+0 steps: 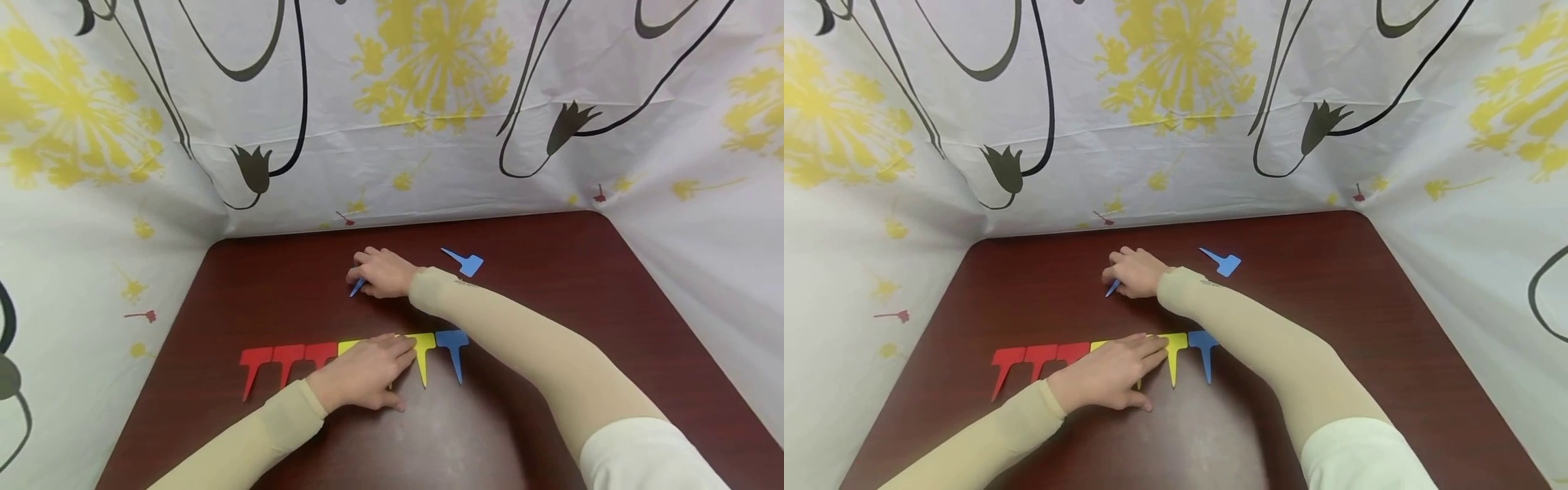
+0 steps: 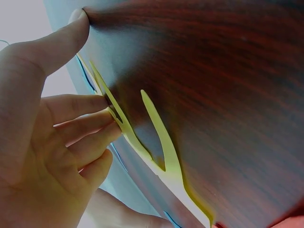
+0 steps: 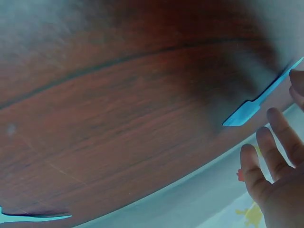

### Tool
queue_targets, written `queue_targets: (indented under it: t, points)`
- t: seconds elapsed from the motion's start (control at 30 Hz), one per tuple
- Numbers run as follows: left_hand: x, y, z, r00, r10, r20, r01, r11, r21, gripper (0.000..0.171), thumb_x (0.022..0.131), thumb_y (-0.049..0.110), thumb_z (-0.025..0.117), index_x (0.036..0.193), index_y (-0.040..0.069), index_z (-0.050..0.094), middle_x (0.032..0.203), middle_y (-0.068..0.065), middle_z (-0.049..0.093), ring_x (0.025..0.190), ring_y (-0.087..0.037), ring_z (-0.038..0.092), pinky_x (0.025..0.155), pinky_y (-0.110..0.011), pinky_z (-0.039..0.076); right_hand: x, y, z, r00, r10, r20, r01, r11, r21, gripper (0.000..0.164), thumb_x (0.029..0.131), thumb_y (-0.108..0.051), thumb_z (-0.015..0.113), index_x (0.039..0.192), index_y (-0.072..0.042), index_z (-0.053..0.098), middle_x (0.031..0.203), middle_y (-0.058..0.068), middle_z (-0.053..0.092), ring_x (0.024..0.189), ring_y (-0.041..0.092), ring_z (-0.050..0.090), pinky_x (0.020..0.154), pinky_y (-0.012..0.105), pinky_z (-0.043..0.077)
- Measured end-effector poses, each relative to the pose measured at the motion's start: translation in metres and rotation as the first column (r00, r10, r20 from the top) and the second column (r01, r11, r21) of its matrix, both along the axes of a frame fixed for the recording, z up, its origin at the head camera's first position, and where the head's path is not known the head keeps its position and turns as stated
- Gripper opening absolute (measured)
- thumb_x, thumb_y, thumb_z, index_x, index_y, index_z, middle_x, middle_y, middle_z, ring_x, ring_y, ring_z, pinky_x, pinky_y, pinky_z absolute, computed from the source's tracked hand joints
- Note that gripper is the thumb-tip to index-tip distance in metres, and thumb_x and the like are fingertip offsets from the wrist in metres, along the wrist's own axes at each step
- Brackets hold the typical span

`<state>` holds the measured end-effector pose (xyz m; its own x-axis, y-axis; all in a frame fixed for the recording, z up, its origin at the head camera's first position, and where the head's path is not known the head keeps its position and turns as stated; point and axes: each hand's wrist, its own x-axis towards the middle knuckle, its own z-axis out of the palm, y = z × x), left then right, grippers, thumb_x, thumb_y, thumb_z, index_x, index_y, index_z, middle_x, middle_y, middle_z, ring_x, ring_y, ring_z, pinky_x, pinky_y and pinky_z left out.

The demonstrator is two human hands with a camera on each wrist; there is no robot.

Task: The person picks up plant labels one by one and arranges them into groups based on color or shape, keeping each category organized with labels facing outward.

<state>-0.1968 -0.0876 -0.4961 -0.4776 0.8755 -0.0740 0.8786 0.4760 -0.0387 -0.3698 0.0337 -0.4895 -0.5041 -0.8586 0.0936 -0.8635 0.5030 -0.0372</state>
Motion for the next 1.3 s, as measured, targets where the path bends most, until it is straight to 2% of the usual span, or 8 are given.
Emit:
queue_targets:
  t: [0.3, 0.47, 0.67, 0.83, 0.93, 1.03, 1.17, 1.3]
  points:
    - [-0.001, 0.0, 0.001, 1.0, -0.009, -0.01, 0.009, 1.0, 0.008, 0.086, 0.084, 0.065, 0.071, 0.142, 0.004, 0.056, 0.148, -0.013, 0.05, 0.136, -0.025, 0.048, 0.116, -0.039, 0.033, -0.006, -0.006, -0.002, 0.999, 0.045, 0.029, -0.045, 0.999, -0.002, 0.02, 0.096, -0.029, 0.071, 0.116, -0.031, 0.074, 0.115, -0.002, 0.057, 0.102, 0.018, 0.05, 0.077, 0.033, 0.044]
    - [-0.001, 0.002, 0.002, 1.0, -0.022, -0.006, 0.022, 1.0, 0.011, 0.086, 0.084, 0.064, 0.07, 0.143, 0.003, 0.055, 0.148, -0.014, 0.049, 0.136, -0.025, 0.047, 0.116, -0.04, 0.034, -0.003, -0.006, -0.006, 0.996, 0.086, -0.036, -0.085, 0.996, 0.002, 0.01, 0.098, -0.025, 0.068, 0.104, -0.029, 0.076, 0.106, -0.003, 0.059, 0.094, 0.017, 0.049, 0.074, 0.031, 0.046]
    - [-0.001, 0.004, 0.002, 0.999, -0.025, -0.02, 0.026, 1.0, 0.009, 0.086, 0.083, 0.064, 0.072, 0.142, 0.003, 0.056, 0.147, -0.013, 0.05, 0.135, -0.025, 0.048, 0.115, -0.04, 0.035, -0.001, -0.007, -0.007, 0.984, 0.145, -0.106, -0.141, 0.989, 0.042, 0.011, 0.1, -0.019, 0.064, 0.097, -0.022, 0.074, 0.096, -0.003, 0.058, 0.087, 0.016, 0.048, 0.072, 0.025, 0.047]
    - [-0.001, 0.004, 0.001, 0.999, -0.026, -0.031, 0.026, 1.0, 0.006, 0.085, 0.083, 0.065, 0.072, 0.141, 0.004, 0.057, 0.147, -0.013, 0.051, 0.135, -0.024, 0.048, 0.115, -0.039, 0.035, 0.0, -0.004, -0.001, 0.984, 0.131, -0.124, -0.124, 0.99, 0.062, 0.012, 0.099, -0.015, 0.062, 0.092, -0.02, 0.069, 0.087, -0.007, 0.061, 0.081, 0.013, 0.047, 0.064, 0.022, 0.045]
    - [-0.001, 0.003, 0.001, 0.999, -0.022, -0.027, 0.022, 1.0, 0.004, 0.086, 0.083, 0.065, 0.072, 0.141, 0.004, 0.057, 0.147, -0.013, 0.051, 0.134, -0.025, 0.049, 0.115, -0.039, 0.035, 0.001, -0.001, 0.005, 0.988, 0.109, -0.106, -0.105, 0.993, 0.051, 0.01, 0.099, -0.015, 0.063, 0.093, -0.021, 0.068, 0.085, -0.009, 0.064, 0.079, 0.012, 0.048, 0.062, 0.022, 0.045]
    - [-0.001, 0.0, 0.001, 1.0, -0.013, -0.021, 0.013, 1.0, 0.004, 0.087, 0.083, 0.065, 0.071, 0.142, 0.004, 0.056, 0.147, -0.013, 0.05, 0.134, -0.025, 0.049, 0.115, -0.038, 0.034, 0.0, 0.003, 0.012, 0.993, 0.096, -0.073, -0.094, 0.995, 0.021, 0.006, 0.097, -0.016, 0.066, 0.1, -0.02, 0.069, 0.092, -0.009, 0.068, 0.083, 0.012, 0.055, 0.067, 0.023, 0.05]
    - [-0.001, -0.001, 0.0, 1.0, -0.005, -0.021, 0.005, 1.0, 0.006, 0.087, 0.082, 0.066, 0.071, 0.142, 0.004, 0.057, 0.147, -0.013, 0.051, 0.133, -0.026, 0.05, 0.115, -0.037, 0.034, -0.003, 0.012, 0.022, 0.998, 0.067, -0.011, -0.067, 0.998, 0.0, 0.017, 0.096, -0.014, 0.068, 0.111, -0.019, 0.073, 0.102, -0.009, 0.069, 0.091, 0.009, 0.063, 0.078, 0.025, 0.054]
    - [-0.001, -0.001, 0.001, 1.0, -0.001, -0.018, 0.001, 1.0, -0.003, 0.087, 0.083, 0.066, 0.071, 0.142, 0.005, 0.056, 0.147, -0.012, 0.051, 0.134, -0.025, 0.049, 0.116, -0.038, 0.034, -0.002, 0.027, 0.036, 0.998, 0.001, 0.066, -0.002, 1.0, 0.01, 0.017, 0.096, -0.011, 0.066, 0.108, -0.017, 0.077, 0.1, -0.007, 0.068, 0.089, 0.009, 0.064, 0.078, 0.027, 0.054]
